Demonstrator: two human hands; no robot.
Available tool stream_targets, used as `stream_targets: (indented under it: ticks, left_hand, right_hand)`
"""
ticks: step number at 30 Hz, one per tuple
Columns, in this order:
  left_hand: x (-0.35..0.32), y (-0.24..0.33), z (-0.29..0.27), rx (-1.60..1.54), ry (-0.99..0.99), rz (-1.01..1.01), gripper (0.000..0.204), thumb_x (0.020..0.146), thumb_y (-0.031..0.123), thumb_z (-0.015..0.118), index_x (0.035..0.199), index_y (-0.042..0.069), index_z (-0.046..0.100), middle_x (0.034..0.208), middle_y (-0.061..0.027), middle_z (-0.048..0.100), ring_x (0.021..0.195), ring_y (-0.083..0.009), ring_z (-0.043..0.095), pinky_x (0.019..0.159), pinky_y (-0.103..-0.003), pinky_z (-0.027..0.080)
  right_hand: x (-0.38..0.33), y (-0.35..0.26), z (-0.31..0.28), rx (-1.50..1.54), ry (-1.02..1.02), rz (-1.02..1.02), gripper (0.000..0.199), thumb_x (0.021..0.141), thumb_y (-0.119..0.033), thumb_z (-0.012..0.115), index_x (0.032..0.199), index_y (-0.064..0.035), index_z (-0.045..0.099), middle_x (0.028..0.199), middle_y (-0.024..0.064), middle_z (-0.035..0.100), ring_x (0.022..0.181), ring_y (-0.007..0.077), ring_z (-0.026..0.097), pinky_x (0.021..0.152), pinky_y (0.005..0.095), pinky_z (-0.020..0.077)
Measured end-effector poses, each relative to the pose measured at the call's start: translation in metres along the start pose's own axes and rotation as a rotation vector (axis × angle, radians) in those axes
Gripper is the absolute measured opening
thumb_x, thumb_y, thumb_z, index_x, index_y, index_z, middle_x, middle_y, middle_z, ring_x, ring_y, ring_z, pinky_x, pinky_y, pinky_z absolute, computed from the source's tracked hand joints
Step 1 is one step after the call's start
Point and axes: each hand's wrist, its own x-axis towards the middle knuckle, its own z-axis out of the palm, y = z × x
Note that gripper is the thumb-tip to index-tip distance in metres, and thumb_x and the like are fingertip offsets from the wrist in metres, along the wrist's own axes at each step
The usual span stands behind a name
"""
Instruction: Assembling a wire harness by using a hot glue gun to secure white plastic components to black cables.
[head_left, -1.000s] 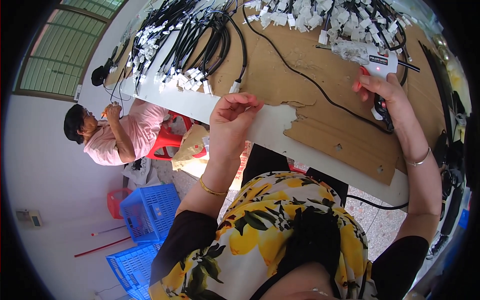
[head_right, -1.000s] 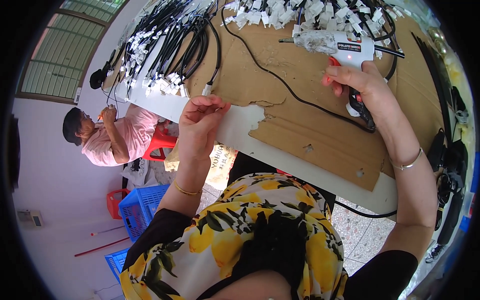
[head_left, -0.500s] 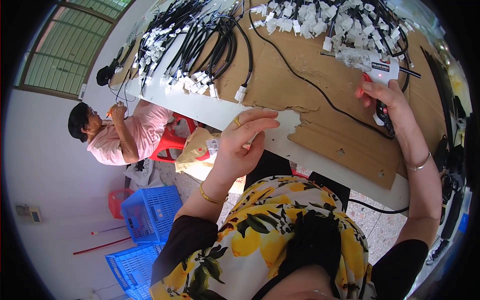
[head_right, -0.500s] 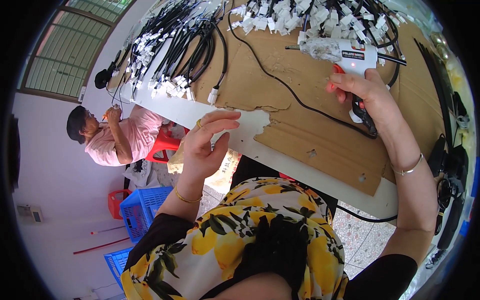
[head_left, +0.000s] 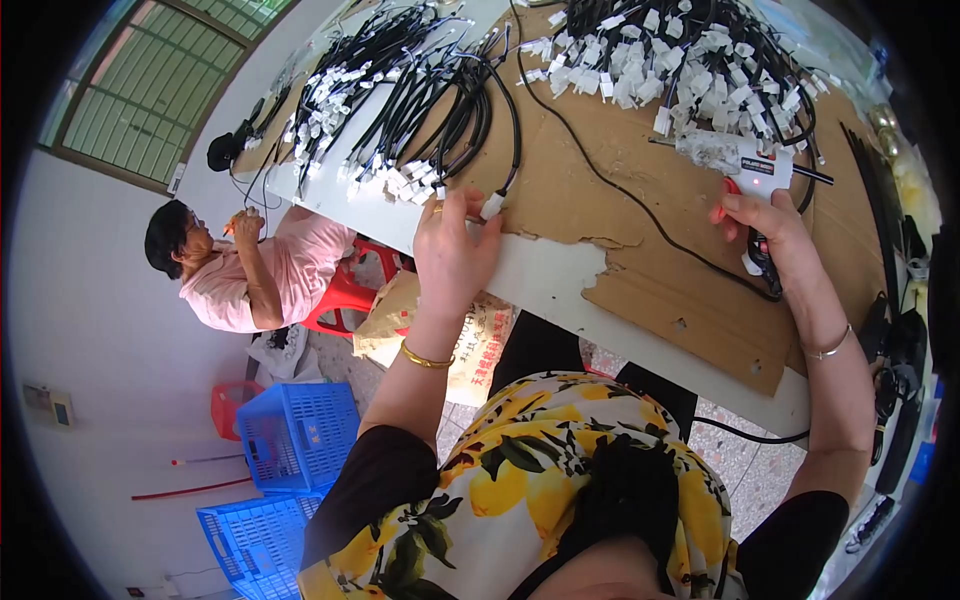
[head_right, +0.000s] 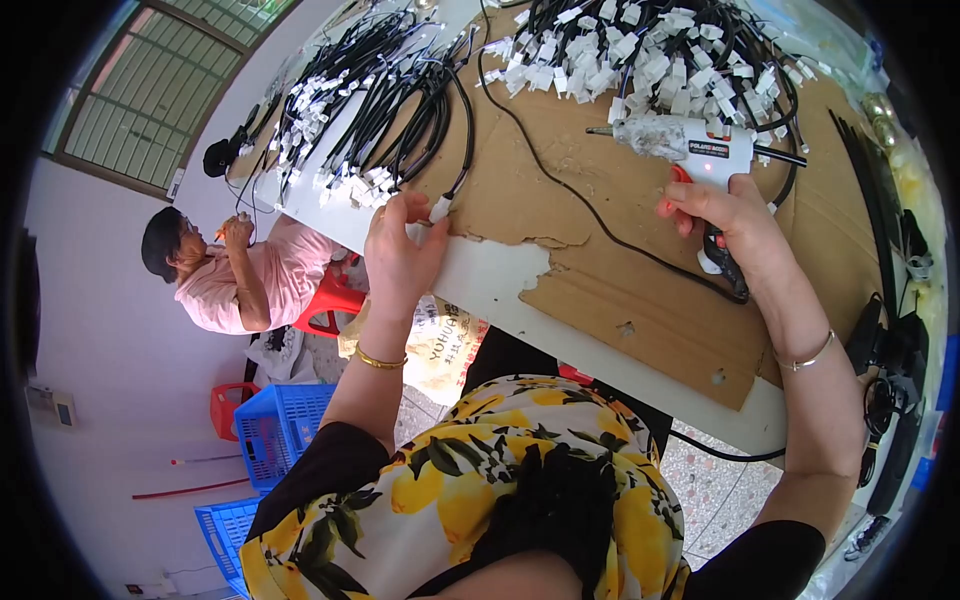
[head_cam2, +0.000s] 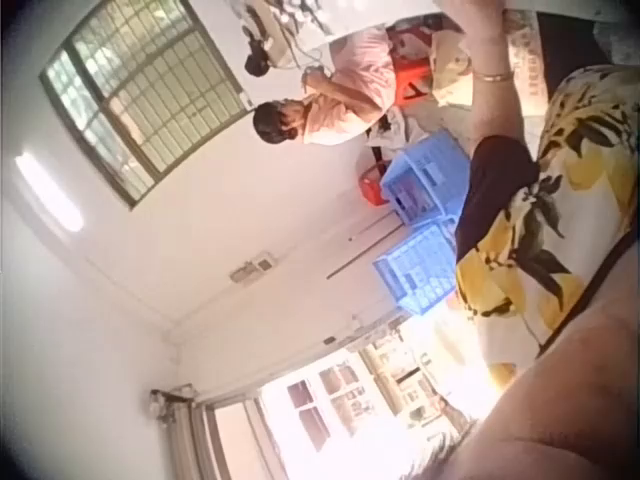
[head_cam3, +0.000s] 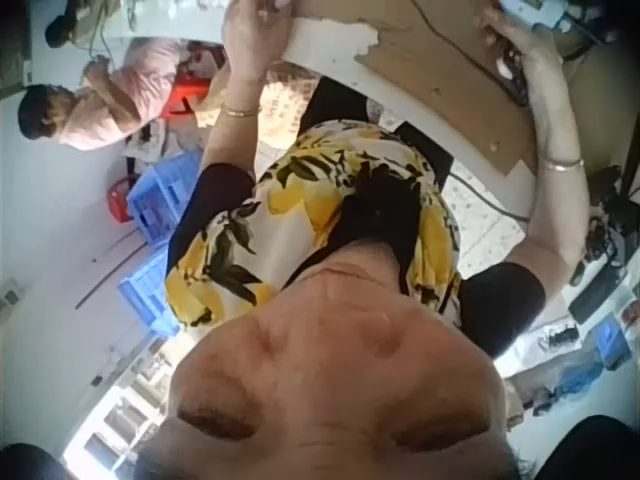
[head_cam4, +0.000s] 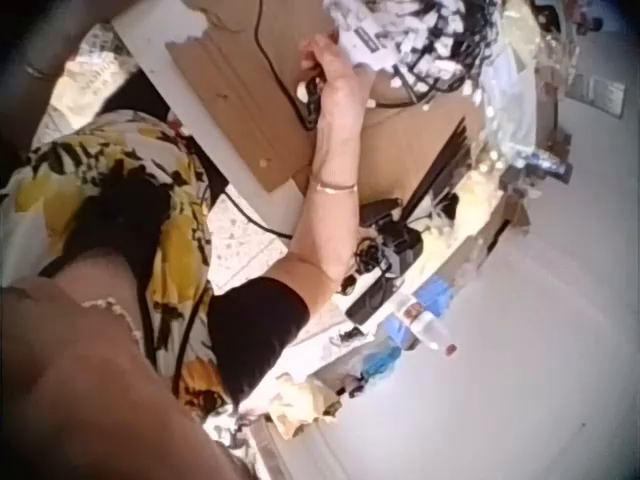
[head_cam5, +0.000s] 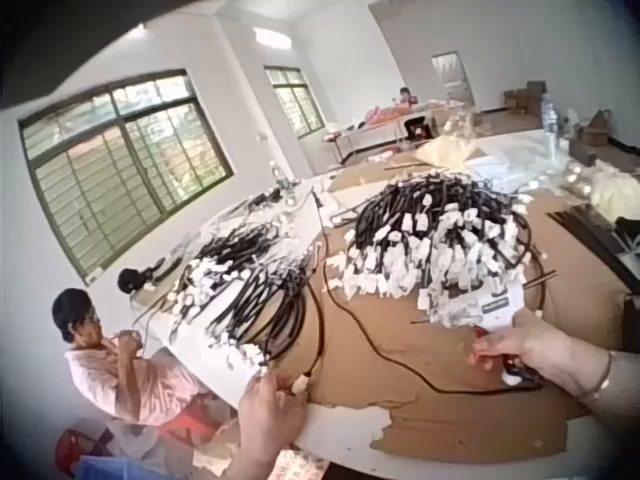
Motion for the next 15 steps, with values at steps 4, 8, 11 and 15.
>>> stream_targets:
  ticks: [4,8,11,15]
  left_hand:
    - [0.004,-0.011,0.001,0.036,0.035,-0.032,0.029,0.061,0.001,0.066,0.085,0.004,0.05,0.068,-0.0078,0.057,0.065,-0.0245,0.056,0.064,-0.034,0.044]
    - [0.008,-0.021,-0.003,0.124,0.057,-0.002,0.025,0.063,0.003,0.065,0.084,0.004,0.052,0.069,-0.007,0.058,0.066,-0.0241,0.055,0.06,-0.034,0.044]
    - [0.006,-0.023,-0.006,0.175,0.049,0.029,0.023,0.063,0.005,0.065,0.083,0.005,0.053,0.07,-0.0076,0.06,0.067,-0.0256,0.056,0.061,-0.035,0.044]
    - [0.008,-0.012,-0.015,0.161,0.036,0.069,0.023,0.065,0.009,0.067,0.084,0.005,0.054,0.072,-0.0081,0.06,0.068,-0.0266,0.056,0.061,-0.035,0.044]
  right_hand:
    - [0.0,0.001,-0.001,0.009,0.024,-0.02,0.03,0.072,-0.022,0.063,0.084,0.0033,0.053,0.074,0.0085,0.058,0.06,0.0115,0.05,0.061,0.0238,0.0403]
    - [0.001,0.001,-0.001,0.053,0.001,-0.014,0.03,0.072,-0.02,0.063,0.088,0.0026,0.052,0.073,0.0085,0.059,0.059,0.0108,0.051,0.058,0.0219,0.0407]
    - [0.002,0.001,-0.004,0.047,-0.018,-0.019,0.027,0.072,-0.019,0.063,0.087,0.0015,0.053,0.072,0.0077,0.06,0.058,0.0104,0.051,0.057,0.0218,0.0407]
    - [0.001,0.0,-0.003,0.043,0.007,-0.021,0.024,0.071,-0.021,0.064,0.079,0.0001,0.056,0.071,0.0073,0.06,0.056,0.0102,0.051,0.055,0.0221,0.0407]
